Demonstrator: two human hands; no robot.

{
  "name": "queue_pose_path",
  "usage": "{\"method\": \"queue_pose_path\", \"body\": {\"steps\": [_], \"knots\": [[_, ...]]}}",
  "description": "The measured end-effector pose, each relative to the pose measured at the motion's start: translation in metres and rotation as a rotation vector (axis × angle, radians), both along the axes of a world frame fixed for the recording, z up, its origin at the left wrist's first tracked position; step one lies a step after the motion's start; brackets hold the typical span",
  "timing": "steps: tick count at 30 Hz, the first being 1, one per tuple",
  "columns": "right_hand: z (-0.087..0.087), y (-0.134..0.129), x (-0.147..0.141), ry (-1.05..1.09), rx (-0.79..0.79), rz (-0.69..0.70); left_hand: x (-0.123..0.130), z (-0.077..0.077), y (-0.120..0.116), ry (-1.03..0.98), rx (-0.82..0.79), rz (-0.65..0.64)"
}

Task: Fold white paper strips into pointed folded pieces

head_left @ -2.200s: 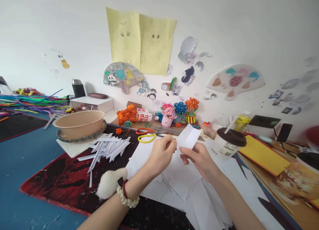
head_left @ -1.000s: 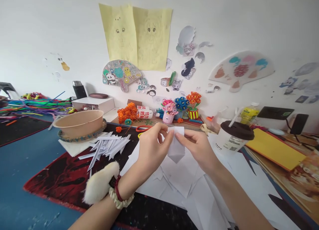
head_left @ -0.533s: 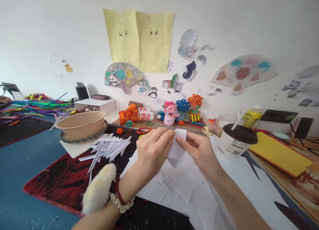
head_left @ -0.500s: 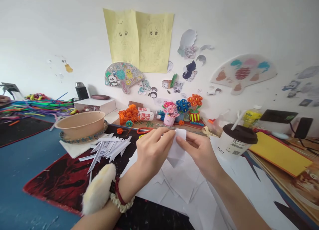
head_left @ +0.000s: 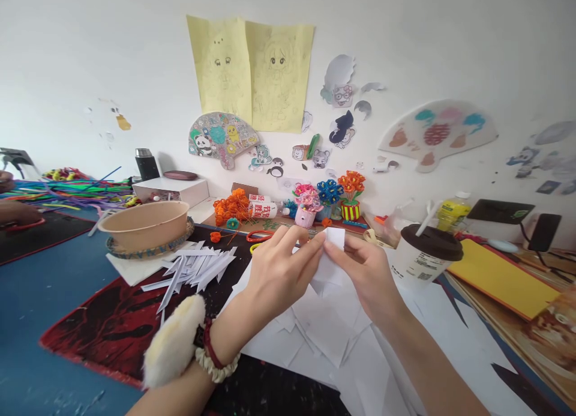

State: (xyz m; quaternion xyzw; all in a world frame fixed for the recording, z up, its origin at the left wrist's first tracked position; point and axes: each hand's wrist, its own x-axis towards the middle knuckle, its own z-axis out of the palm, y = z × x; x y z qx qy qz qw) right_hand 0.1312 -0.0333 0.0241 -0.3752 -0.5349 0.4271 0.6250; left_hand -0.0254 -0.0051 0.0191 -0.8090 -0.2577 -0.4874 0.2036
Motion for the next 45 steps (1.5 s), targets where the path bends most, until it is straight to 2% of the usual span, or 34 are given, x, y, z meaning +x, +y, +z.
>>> {"method": "queue_pose_path", "body": {"steps": [4, 7, 10, 12, 17, 22, 28, 34, 45], "knots": [[0.000, 0.000, 0.001, -0.023, 0.019, -0.006, 0.001, 0.004, -0.001, -0.100, -0.135, -0.144], [0.000, 0.000, 0.002, -0.057, 0.008, -0.011, 0.001, 0.011, -0.003, -0.232, -0.374, -0.253], [0.000, -0.001, 0.002, -0.109, 0.008, -0.004, -0.001, 0.016, -0.004, -0.301, -0.594, -0.271], [-0.001, -0.002, 0.001, -0.152, 0.027, -0.014, -0.002, 0.016, -0.003, -0.301, -0.663, -0.288], [-0.003, -0.001, 0.000, -0.197, 0.006, -0.030, -0.001, 0.013, -0.001, -0.351, -0.703, -0.307], [-0.004, 0.000, 0.000, -0.187, -0.022, 0.009, 0.000, 0.012, -0.001, -0.425, -0.825, -0.302], [-0.003, -0.003, 0.001, -0.178, -0.035, 0.036, 0.000, 0.009, 0.004, -0.423, -0.948, -0.385], [-0.002, -0.002, 0.001, -0.160, -0.035, 0.070, 0.001, 0.009, 0.004, -0.451, -0.957, -0.435], [-0.004, -0.001, 0.001, -0.194, -0.043, 0.067, 0.000, 0.014, 0.001, -0.442, -0.949, -0.406]]}}
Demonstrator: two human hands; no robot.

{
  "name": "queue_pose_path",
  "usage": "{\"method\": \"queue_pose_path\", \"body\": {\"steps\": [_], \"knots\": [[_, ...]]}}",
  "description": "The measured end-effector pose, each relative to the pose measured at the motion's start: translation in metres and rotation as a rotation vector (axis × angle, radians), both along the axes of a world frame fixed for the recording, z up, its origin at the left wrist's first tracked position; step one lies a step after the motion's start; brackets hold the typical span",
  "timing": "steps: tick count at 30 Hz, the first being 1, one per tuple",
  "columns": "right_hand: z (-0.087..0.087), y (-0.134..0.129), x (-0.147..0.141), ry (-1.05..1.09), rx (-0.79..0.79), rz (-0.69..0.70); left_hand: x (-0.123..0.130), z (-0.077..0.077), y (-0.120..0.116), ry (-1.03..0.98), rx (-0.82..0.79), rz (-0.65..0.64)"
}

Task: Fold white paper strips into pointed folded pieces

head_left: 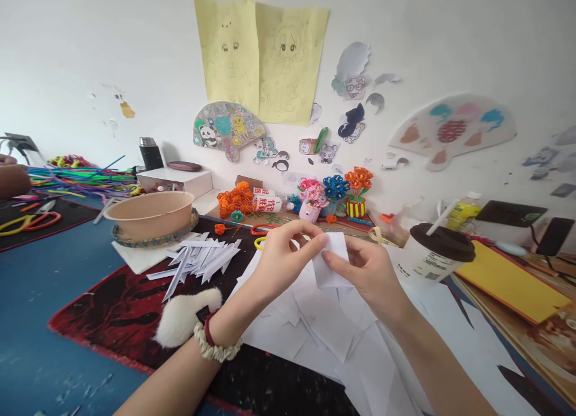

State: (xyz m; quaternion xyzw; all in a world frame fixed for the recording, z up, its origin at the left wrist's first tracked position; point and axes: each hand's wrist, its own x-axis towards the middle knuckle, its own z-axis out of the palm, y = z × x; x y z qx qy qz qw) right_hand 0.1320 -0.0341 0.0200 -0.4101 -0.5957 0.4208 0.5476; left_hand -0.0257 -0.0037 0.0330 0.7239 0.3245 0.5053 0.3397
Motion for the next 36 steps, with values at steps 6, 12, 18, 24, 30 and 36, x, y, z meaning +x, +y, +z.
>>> {"method": "queue_pose_path", "body": {"steps": [6, 12, 18, 24, 30, 36], "knots": [[0.0008, -0.0016, -0.0021, 0.001, -0.013, 0.036, 0.0007, -0.0022, -0.0002, -0.036, 0.024, 0.030], [0.0022, -0.0024, -0.0021, -0.016, -0.003, 0.008, 0.0040, -0.0033, -0.0016, -0.047, 0.040, 0.058], [0.0010, -0.0014, -0.0023, -0.021, -0.002, 0.002, 0.0061, -0.0022, -0.0051, 0.037, 0.080, 0.099], [0.0017, -0.0018, -0.0029, -0.040, 0.000, -0.026, 0.0077, -0.0055, -0.0058, 0.109, 0.143, 0.135], [0.0009, -0.0011, -0.0019, -0.030, 0.010, -0.025, 0.0064, -0.0059, -0.0046, 0.186, 0.179, 0.122], [0.0018, -0.0026, -0.0035, -0.013, 0.013, -0.021, 0.0058, -0.0057, -0.0040, 0.216, 0.242, 0.124]]}}
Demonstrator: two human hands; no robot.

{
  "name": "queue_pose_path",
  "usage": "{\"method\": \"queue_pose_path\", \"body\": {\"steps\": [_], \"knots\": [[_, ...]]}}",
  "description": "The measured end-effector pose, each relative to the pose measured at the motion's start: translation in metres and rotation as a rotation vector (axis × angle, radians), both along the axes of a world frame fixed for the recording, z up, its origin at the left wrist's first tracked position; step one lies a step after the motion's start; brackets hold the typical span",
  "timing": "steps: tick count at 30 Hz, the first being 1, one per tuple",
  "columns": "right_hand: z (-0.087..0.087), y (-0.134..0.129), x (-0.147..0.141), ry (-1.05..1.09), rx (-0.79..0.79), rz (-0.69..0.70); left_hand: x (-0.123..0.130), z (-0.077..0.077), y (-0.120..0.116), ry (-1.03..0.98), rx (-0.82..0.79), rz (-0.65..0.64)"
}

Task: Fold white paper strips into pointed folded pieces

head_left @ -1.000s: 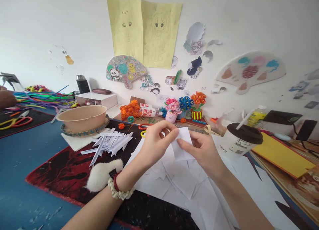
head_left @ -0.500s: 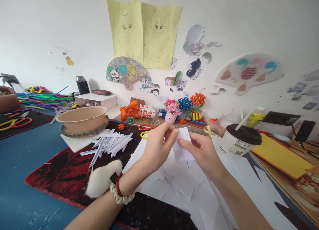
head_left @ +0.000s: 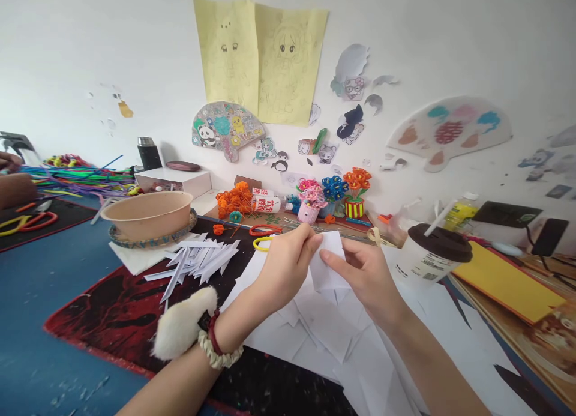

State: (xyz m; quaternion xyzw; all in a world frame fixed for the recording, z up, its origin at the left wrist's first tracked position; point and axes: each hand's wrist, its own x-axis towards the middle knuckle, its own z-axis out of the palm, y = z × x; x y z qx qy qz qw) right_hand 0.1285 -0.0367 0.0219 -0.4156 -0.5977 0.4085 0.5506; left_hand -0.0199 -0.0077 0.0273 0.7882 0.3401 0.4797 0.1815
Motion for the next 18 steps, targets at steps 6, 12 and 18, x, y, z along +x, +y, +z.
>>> {"method": "queue_pose_path", "body": {"steps": [6, 12, 18], "knots": [[-0.0010, 0.0001, -0.0010, 0.080, -0.003, 0.002, 0.0003, -0.0029, 0.0018, 0.074, 0.079, 0.044], [0.0011, -0.0004, -0.0016, 0.111, -0.008, 0.020, 0.0001, -0.0039, 0.0007, 0.069, 0.074, 0.063], [0.0017, -0.0005, -0.0002, 0.147, -0.018, -0.019, -0.0003, -0.0056, 0.0001, 0.183, 0.070, 0.102]]}}
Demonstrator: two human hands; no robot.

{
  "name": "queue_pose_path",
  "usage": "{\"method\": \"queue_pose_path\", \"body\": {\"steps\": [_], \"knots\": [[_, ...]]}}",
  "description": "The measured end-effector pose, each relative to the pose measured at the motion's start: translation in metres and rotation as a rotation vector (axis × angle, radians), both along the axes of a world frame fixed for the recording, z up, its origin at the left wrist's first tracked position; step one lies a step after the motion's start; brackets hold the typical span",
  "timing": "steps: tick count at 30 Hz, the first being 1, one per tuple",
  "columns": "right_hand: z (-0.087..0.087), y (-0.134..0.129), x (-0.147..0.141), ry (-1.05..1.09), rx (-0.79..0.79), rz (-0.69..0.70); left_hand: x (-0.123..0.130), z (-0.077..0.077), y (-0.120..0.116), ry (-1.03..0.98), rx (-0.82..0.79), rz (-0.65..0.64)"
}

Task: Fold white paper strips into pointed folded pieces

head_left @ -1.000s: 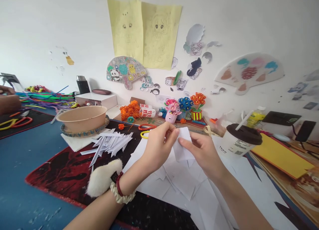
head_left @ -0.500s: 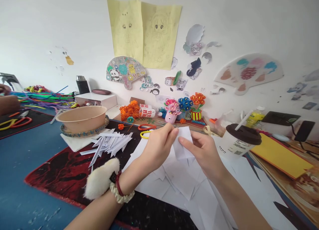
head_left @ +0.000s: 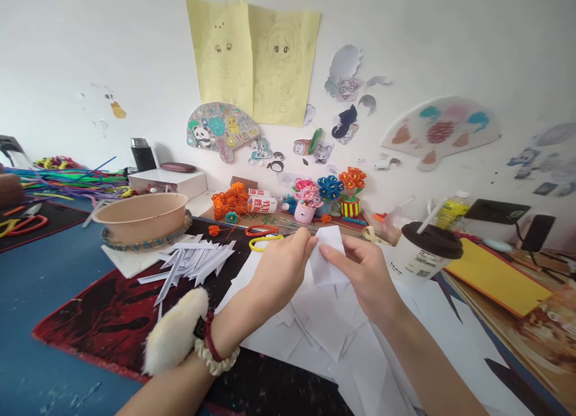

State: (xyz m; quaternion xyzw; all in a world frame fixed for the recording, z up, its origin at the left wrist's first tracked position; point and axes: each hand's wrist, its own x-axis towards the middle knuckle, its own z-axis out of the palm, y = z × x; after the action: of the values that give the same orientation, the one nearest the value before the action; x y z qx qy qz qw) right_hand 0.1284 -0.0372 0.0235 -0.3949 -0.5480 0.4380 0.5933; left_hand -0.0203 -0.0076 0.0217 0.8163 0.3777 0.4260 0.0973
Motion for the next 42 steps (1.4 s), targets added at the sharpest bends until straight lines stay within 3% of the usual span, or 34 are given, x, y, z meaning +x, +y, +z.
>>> {"method": "queue_pose_path", "body": {"steps": [5, 13, 17, 20, 23, 26, 29, 32, 37, 42], "knots": [[0.001, 0.001, 0.003, -0.019, -0.021, 0.037, -0.001, 0.003, 0.002, -0.099, -0.123, -0.051], [0.007, 0.002, 0.017, -0.213, -0.091, 0.208, -0.006, 0.009, 0.005, -0.285, -0.380, -0.300], [0.005, 0.005, 0.017, -0.240, -0.079, 0.171, -0.006, 0.008, 0.007, -0.382, -0.533, -0.298], [0.001, 0.009, 0.018, -0.155, -0.075, 0.025, -0.005, 0.009, 0.008, -0.556, -0.611, -0.300], [-0.002, 0.013, 0.020, 0.068, -0.158, -0.088, -0.004, 0.012, 0.009, -0.714, -0.638, -0.294], [-0.003, 0.015, 0.019, 0.218, -0.211, -0.020, -0.003, 0.013, 0.008, -0.837, -0.718, -0.323], [-0.003, 0.012, 0.011, 0.148, -0.203, 0.086, 0.001, 0.008, 0.004, -0.916, -0.851, -0.396], [-0.006, 0.011, 0.004, 0.043, -0.132, -0.020, 0.005, 0.003, 0.000, -0.899, -0.892, -0.398], [-0.008, 0.015, 0.012, -0.068, -0.008, -0.193, 0.003, 0.004, 0.000, -0.650, -0.775, -0.326], [-0.004, 0.016, 0.022, -0.229, 0.030, -0.158, 0.001, 0.007, 0.000, -0.506, -0.694, -0.309]]}}
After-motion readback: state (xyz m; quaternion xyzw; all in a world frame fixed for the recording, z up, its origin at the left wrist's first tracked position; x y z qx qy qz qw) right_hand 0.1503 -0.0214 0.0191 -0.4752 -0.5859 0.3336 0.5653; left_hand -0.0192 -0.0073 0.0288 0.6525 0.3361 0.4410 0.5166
